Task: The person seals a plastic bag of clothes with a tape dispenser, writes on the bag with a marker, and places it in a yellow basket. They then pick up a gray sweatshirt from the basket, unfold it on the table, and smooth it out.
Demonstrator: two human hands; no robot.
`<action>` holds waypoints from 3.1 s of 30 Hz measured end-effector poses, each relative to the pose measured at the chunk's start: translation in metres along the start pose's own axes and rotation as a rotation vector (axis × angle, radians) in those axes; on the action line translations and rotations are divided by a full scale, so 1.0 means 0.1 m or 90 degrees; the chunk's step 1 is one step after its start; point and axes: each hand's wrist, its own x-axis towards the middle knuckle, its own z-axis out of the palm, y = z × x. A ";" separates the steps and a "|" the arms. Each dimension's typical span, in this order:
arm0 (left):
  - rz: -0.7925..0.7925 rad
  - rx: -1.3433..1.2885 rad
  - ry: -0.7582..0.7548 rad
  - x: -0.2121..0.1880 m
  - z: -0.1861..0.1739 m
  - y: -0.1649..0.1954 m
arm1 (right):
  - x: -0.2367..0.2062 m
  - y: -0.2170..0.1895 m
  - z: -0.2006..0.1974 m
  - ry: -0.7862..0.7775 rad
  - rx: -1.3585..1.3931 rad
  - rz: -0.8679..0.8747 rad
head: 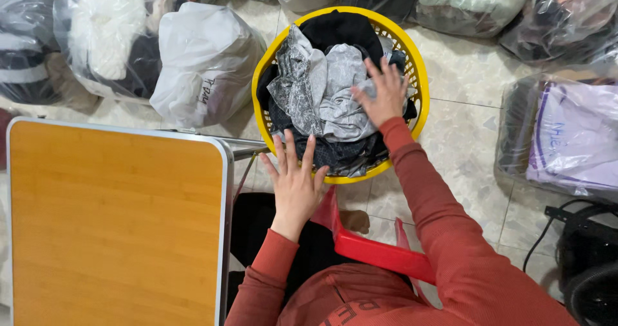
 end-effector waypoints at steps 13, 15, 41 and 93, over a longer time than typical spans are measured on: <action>-0.054 -0.086 0.100 -1.06 -0.33 -0.32 | -0.55 -1.60 -0.08 0.166 0.284 -0.100; -0.109 -0.097 0.191 -1.29 -0.52 -0.44 | -0.62 -2.25 -0.21 0.187 0.508 -0.109; -0.579 0.040 0.472 -3.82 -0.98 -1.79 | -2.82 -4.42 0.91 -0.275 -0.048 -0.584; -0.634 -0.318 1.067 -4.99 -1.76 -1.19 | -3.36 -4.79 0.55 -0.289 0.139 -0.771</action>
